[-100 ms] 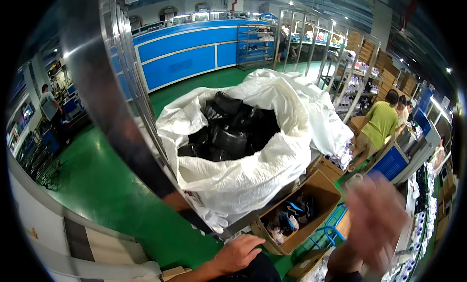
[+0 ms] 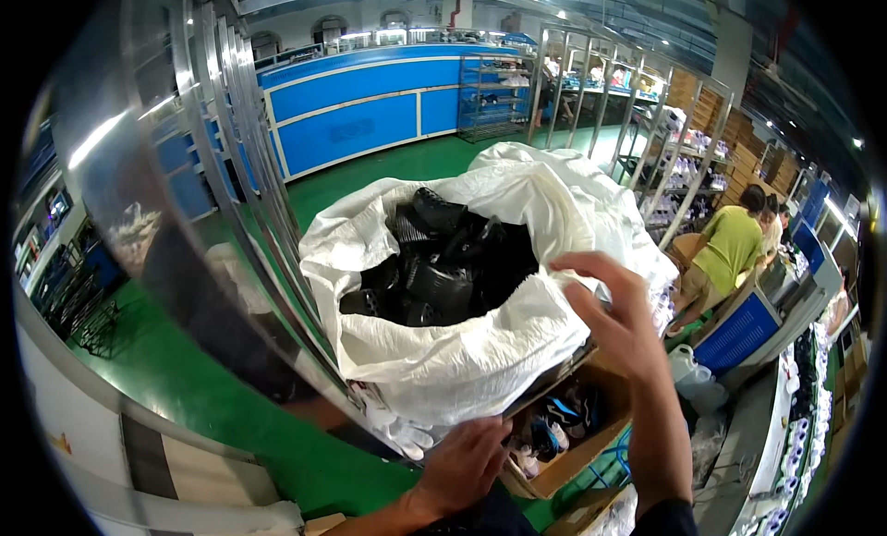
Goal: The person organizes perforated plastic shoe parts by hand, turning and arranging them inside a large white sack.
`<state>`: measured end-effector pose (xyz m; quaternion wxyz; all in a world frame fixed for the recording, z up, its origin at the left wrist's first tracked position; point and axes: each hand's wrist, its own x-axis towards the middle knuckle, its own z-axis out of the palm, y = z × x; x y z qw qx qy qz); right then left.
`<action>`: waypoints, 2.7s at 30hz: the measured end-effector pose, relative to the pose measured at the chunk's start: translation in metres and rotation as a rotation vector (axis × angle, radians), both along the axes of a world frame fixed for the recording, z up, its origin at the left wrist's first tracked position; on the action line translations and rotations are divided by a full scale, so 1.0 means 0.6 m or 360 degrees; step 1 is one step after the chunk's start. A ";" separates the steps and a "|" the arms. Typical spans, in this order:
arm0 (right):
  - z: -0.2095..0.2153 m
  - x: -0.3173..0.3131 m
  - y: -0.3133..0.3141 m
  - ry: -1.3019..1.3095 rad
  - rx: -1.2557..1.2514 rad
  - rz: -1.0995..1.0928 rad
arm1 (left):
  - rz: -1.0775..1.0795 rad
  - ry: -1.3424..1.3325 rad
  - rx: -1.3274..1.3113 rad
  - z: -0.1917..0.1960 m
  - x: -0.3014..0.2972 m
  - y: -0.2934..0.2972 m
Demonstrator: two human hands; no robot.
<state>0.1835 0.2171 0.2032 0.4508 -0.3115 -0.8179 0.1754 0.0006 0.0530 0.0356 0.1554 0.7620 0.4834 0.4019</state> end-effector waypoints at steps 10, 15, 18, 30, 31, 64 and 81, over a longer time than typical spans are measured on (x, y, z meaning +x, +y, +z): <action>-0.175 -0.050 0.313 -0.1436 -0.0791 0.0853 | 0.0473 0.0810 -0.0641 0.003 0.028 0.218; -0.292 -0.115 0.360 -0.0889 -0.0329 0.0367 | 0.0437 0.0663 -0.1399 0.016 -0.002 0.180; -0.299 -0.124 0.379 -0.0949 -0.0307 0.0224 | 0.0444 0.0554 -0.1345 0.050 0.002 0.191; -0.313 -0.133 0.379 -0.0831 0.0189 0.0473 | 0.1766 0.0303 -0.0587 0.050 -0.083 0.441; -0.321 -0.136 0.382 -0.0769 0.0371 0.0484 | 0.1781 0.0278 -0.0944 0.057 -0.089 0.460; -0.050 -0.157 0.626 -0.1686 -0.0409 0.0189 | 0.0756 -0.2410 -0.0101 0.040 -0.174 0.336; -0.138 -0.424 0.665 -0.2058 -0.0276 0.0350 | 0.0873 -0.2431 -0.0148 0.037 -0.183 0.351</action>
